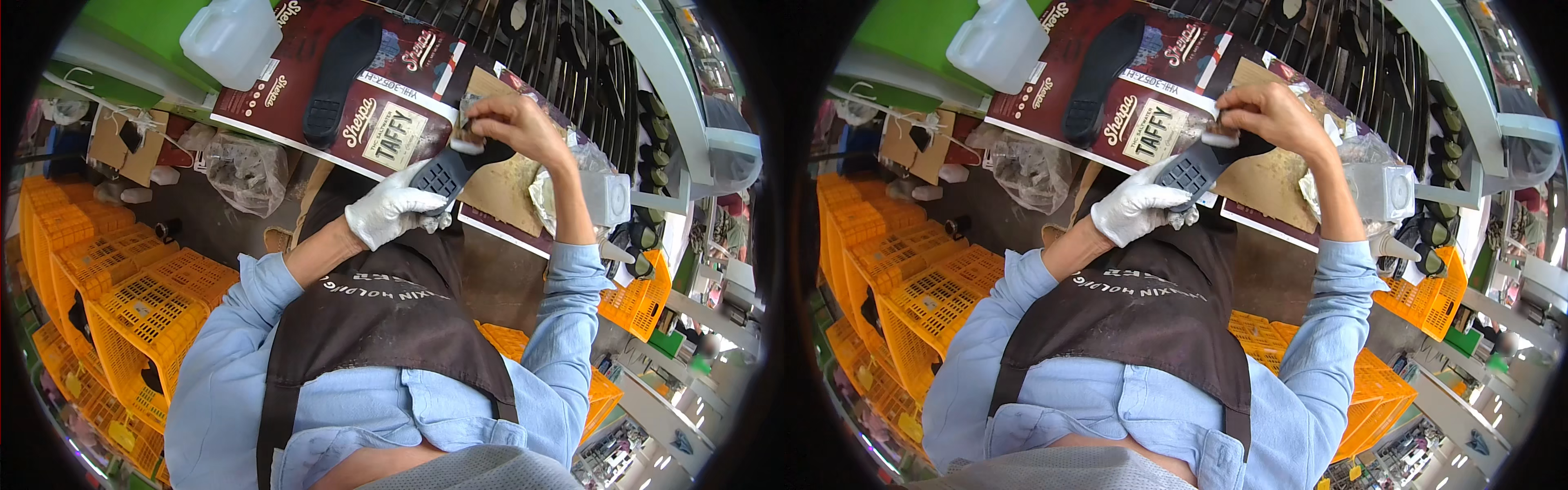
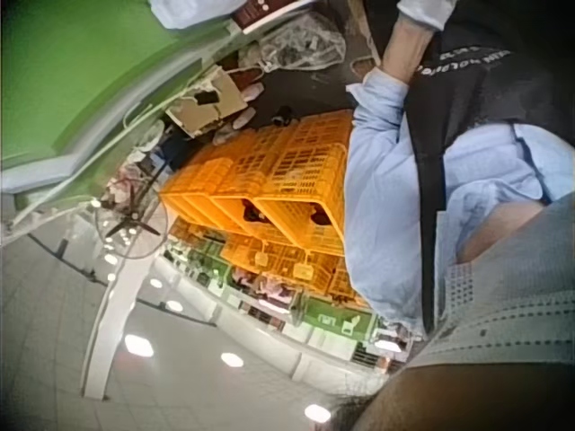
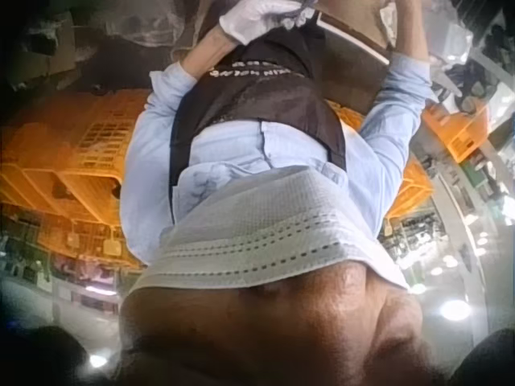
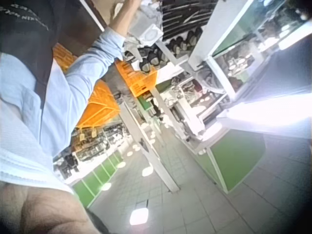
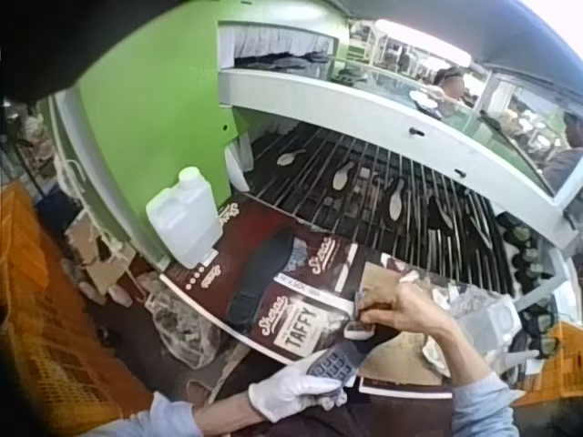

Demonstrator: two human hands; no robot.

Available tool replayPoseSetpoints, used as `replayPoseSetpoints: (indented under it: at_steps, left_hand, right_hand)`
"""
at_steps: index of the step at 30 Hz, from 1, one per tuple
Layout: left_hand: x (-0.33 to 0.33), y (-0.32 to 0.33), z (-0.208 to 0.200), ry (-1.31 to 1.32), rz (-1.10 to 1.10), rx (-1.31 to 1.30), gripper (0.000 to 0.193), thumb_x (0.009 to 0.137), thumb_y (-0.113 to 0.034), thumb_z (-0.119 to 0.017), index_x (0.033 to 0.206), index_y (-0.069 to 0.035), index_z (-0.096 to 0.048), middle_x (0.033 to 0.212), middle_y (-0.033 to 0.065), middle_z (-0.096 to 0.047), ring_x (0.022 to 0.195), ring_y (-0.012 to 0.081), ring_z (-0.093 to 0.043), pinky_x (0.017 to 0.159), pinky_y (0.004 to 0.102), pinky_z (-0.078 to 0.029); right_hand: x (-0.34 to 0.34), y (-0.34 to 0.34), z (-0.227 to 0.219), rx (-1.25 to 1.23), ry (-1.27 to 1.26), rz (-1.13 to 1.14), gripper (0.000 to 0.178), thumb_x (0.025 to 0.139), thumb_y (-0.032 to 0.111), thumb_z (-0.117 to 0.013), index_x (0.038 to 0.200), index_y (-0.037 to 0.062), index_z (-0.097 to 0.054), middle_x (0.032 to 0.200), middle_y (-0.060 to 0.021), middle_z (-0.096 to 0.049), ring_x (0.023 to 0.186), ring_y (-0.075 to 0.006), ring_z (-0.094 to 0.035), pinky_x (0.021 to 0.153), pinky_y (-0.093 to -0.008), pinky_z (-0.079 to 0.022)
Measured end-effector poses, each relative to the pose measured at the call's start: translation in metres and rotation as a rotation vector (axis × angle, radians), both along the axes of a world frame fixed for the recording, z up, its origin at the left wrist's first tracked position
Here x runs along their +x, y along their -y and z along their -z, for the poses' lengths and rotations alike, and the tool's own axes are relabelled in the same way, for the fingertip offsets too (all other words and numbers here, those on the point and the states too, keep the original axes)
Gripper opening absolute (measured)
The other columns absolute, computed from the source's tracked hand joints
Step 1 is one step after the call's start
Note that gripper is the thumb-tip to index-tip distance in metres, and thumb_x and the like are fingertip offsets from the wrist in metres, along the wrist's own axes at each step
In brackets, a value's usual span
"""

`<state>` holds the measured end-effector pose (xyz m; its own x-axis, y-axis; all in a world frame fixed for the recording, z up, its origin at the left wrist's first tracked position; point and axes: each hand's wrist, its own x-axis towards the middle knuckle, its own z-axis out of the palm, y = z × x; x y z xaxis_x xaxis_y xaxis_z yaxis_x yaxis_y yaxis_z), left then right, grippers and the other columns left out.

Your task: Applying adhesive to the underside of shoe soles using a small brush at a manufacturing workstation.

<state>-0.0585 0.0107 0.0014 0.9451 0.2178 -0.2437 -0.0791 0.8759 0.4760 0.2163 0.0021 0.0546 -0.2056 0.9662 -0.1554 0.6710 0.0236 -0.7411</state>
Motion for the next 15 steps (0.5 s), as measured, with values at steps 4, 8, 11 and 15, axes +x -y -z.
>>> replayPoseSetpoints:
  at_steps: [4, 8, 11, 15]
  left_hand:
    - [-0.001, 0.001, 0.0, 0.002, -0.006, -0.013, 0.046, 0.088, -0.004, -0.059, 0.131, 0.0, -0.043, 0.104, 0.0116, -0.06, 0.082, 0.0168, -0.064, 0.067, 0.0255, -0.054]
    - [-0.001, 0.0, 0.001, 0.028, -0.015, -0.035, 0.044, 0.088, -0.003, -0.06, 0.13, 0.001, -0.044, 0.105, 0.0129, -0.061, 0.082, 0.0165, -0.064, 0.068, 0.0251, -0.054]
    - [-0.002, 0.0, 0.001, 0.017, 0.001, -0.048, 0.046, 0.087, -0.002, -0.061, 0.13, 0.001, -0.044, 0.106, 0.0126, -0.062, 0.083, 0.0164, -0.065, 0.069, 0.0254, -0.055]
    - [-0.004, 0.001, 0.002, 0.032, -0.05, -0.008, 0.052, 0.083, -0.004, -0.069, 0.129, 0.001, -0.045, 0.107, 0.0128, -0.062, 0.086, 0.016, -0.064, 0.073, 0.0259, -0.055]
  right_hand:
    - [-0.008, 0.0, -0.001, 0.17, -0.1, 0.52, 0.02, 0.083, 0.006, -0.066, 0.101, -0.0039, -0.068, 0.087, -0.0101, -0.07, 0.08, -0.0133, -0.066, 0.076, -0.0267, -0.053]
    - [-0.015, 0.004, -0.003, -0.001, -0.07, -0.097, 0.023, 0.083, 0.009, -0.068, 0.102, -0.0036, -0.068, 0.087, -0.009, -0.07, 0.079, -0.0134, -0.066, 0.072, -0.026, -0.052]
    - [-0.023, 0.003, -0.003, 0.058, -0.006, 0.31, 0.024, 0.085, 0.007, -0.068, 0.106, -0.0043, -0.066, 0.09, -0.0072, -0.069, 0.081, -0.0115, -0.064, 0.073, -0.0245, -0.051]
    - [-0.033, 0.003, -0.006, -0.007, -0.245, 0.127, 0.021, 0.084, 0.008, -0.067, 0.102, -0.0024, -0.068, 0.085, -0.0086, -0.07, 0.077, -0.0131, -0.065, 0.07, -0.0274, -0.051]
